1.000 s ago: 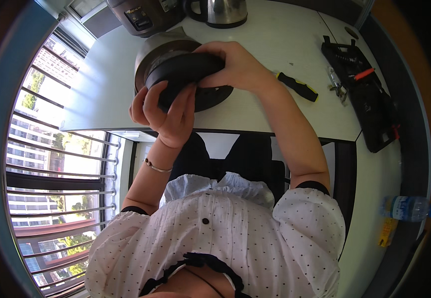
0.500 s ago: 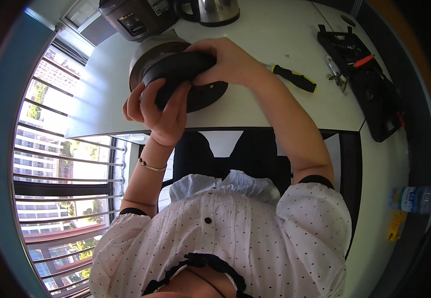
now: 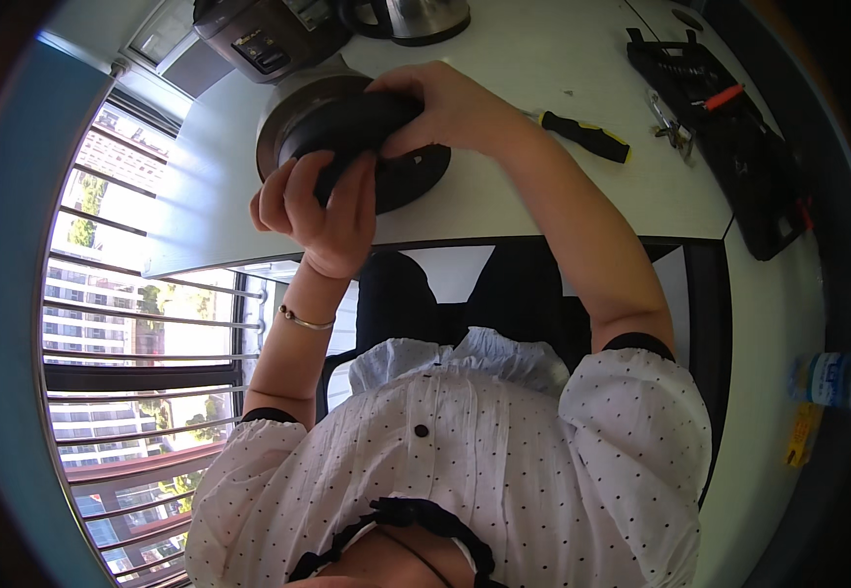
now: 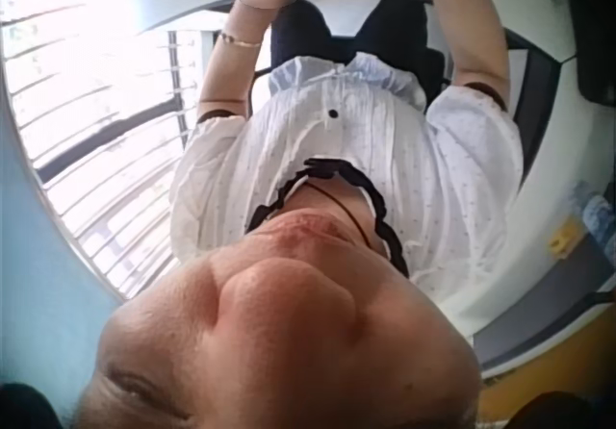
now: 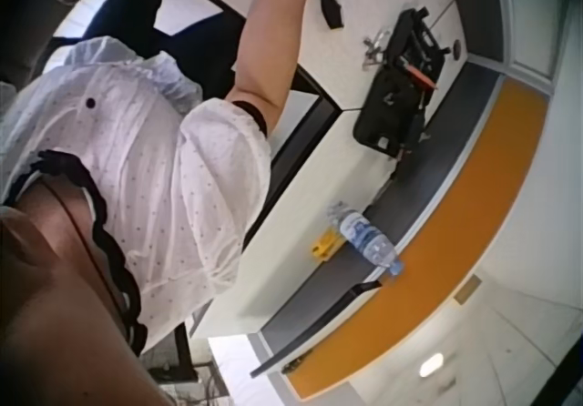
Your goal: The person uses a screwdriver to remove screws from the base of an electric kettle, detaches the bottom cover, and then reattaches it by inserting and tightening the screws. The person handles the kettle and screws by hand while seated at a table.
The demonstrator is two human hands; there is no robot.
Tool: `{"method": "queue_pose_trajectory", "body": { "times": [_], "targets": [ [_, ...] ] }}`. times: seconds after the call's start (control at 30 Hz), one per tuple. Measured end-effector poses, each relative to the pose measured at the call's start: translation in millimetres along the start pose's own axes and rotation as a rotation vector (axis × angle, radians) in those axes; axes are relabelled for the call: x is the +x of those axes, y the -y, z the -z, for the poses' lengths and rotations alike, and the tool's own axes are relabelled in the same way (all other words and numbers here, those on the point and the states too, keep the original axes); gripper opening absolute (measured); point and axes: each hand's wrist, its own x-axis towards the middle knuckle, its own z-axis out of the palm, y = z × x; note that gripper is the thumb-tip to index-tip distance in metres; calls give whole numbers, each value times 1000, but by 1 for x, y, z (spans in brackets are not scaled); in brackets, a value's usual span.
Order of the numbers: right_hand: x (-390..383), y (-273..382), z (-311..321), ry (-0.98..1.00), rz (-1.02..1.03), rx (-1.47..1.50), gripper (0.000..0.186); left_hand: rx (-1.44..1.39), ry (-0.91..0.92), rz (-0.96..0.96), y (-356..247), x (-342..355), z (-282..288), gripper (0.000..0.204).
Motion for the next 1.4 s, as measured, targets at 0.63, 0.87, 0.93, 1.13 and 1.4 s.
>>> {"method": "queue_pose_trajectory", "body": {
  "times": [0.63, 0.87, 0.93, 1.13, 1.4],
  "targets": [
    [-2, -1, 2, 38, -8, 30, 55, -17, 11, -79, 6, 1, 3, 22],
    [-1, -2, 2, 22, 3, 26, 57, 28, 97, -123, 5, 3, 8, 19],
    [-1, -3, 1, -12, 28, 27, 55, 6, 112, -107, 4, 4, 9, 19],
    [-3, -2, 0, -28, 26, 1, 54, -68, 93, -19, 2, 4, 4, 25],
    [-3, -3, -1, -2, 23, 1, 52, -201, 72, 277, 10, 9, 8, 68]
  ]
}}
